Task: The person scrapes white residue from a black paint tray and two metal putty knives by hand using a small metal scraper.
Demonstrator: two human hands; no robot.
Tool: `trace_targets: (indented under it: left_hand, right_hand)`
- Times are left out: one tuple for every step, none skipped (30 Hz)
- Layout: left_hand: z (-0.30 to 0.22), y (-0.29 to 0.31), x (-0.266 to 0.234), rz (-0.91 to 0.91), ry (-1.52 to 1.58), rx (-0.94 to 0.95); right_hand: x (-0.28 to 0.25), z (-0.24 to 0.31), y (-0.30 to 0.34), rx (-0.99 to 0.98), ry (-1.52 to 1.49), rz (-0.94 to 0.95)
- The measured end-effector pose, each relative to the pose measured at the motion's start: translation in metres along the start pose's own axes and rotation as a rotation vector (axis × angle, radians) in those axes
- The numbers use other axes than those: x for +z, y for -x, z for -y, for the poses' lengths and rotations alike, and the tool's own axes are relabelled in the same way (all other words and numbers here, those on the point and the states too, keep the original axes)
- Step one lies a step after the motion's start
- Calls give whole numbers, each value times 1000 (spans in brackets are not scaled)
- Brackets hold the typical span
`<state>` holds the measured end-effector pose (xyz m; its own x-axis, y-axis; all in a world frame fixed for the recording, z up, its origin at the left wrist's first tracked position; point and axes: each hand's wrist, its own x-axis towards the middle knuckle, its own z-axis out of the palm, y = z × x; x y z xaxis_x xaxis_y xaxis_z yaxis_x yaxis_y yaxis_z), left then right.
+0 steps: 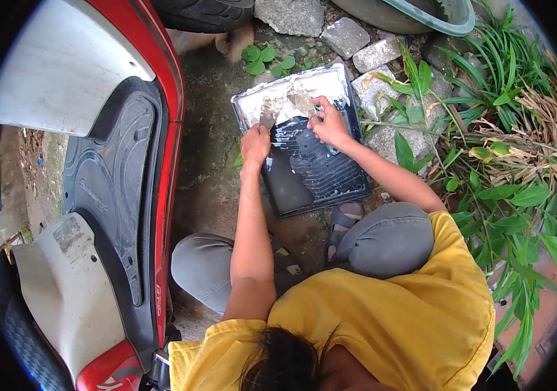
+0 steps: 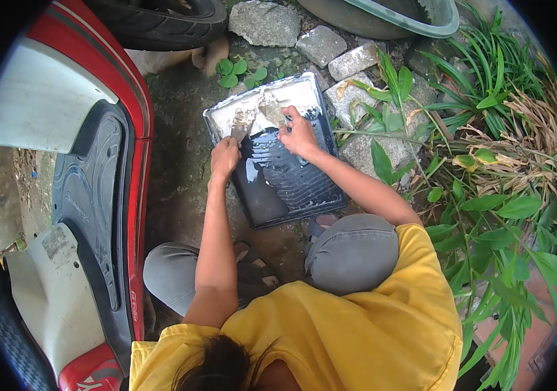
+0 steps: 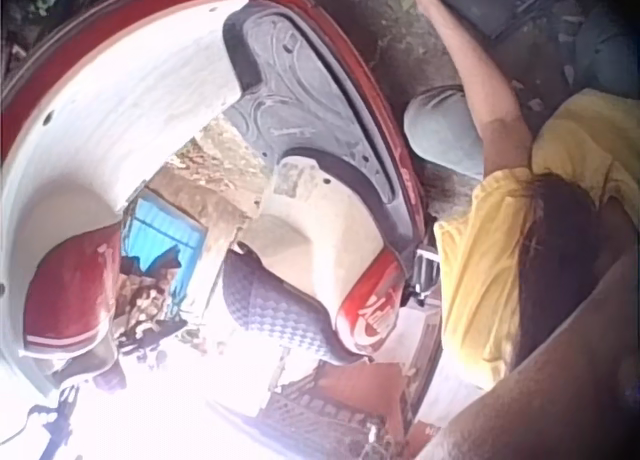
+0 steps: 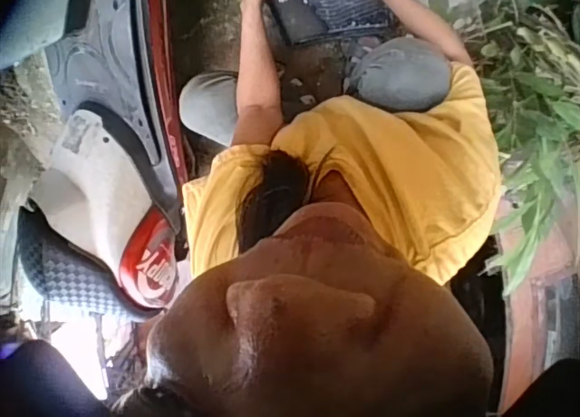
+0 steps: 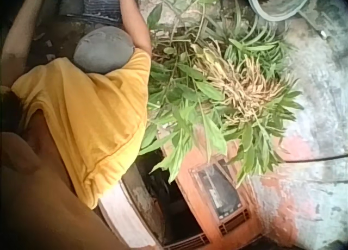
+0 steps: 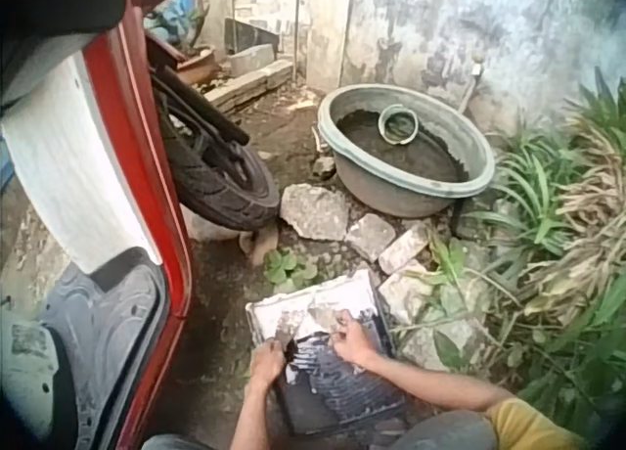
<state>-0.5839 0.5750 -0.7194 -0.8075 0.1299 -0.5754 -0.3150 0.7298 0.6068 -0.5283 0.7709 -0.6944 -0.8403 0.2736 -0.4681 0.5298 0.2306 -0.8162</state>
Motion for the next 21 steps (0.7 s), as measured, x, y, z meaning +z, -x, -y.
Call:
trace_targets:
  left_hand:
    - [-3,0,-2,-18,-12,0]
    - [-7,0,-2,-19,-14,-2]
    - [-11,0,-3,-44,-35,31]
    - [-12,-1,-3,-69,-54,62]
    - [-10,1,-3,-60,-134,55]
    - [-9,3,-2,-62,-135,51]
    - [-11,6,0,-78,-145,43]
    - [-13,7,1,-94,-156,35]
    - [-15,5,1,-93,-158,35]
    - [-13,2,0,-77,-163,31]
    - [-11,0,-1,-61,-168,27]
    - [-8,-1,-1,-59,-172,25]
    - [-7,-3,1,-53,-143,22]
    - [-7,-4,2,-47,-113,18]
    - [-5,-6,3,-46,-114,20]
    - [-6,-6,3,-32,-90,22]
    - [-8,-6,4,-17,-66,24]
    - [-9,-5,5,-14,-64,25]
    - [-6,-5,3,-17,-45,31]
    - [-3,-4,2,-20,-26,38]
    - [-1,-4,0,-26,-25,32]
  right_hand:
    - [-1,2,0,32,-22,19]
    - [0,-1,-3,33,-25,21]
    - [1,-6,-6,3,15,-9]
    - [2,-7,-7,-27,56,-37]
    - [3,-10,-7,-46,106,-51]
    - [5,-12,-7,-46,106,-47]
    - [7,-12,-6,-44,96,-63]
    - [8,-13,-6,-43,86,-78]
    - [9,-13,-8,-41,85,-80]
    - [14,-1,-5,39,-39,-44]
    - [19,7,-3,119,-163,-8]
    - [24,7,-2,121,-167,-8]
    - [27,5,-1,121,-191,-13]
    - [28,3,-1,120,-215,-19]
    - [29,1,-1,119,-256,-16]
    - [27,-5,-2,121,-255,-18]
    - [24,-10,-4,87,-263,4]
    - [19,-15,-6,54,-270,27]
    - [15,-15,-6,52,-270,35]
    - [9,-14,-6,13,-177,58]
    - [6,-14,-7,-27,-85,80]
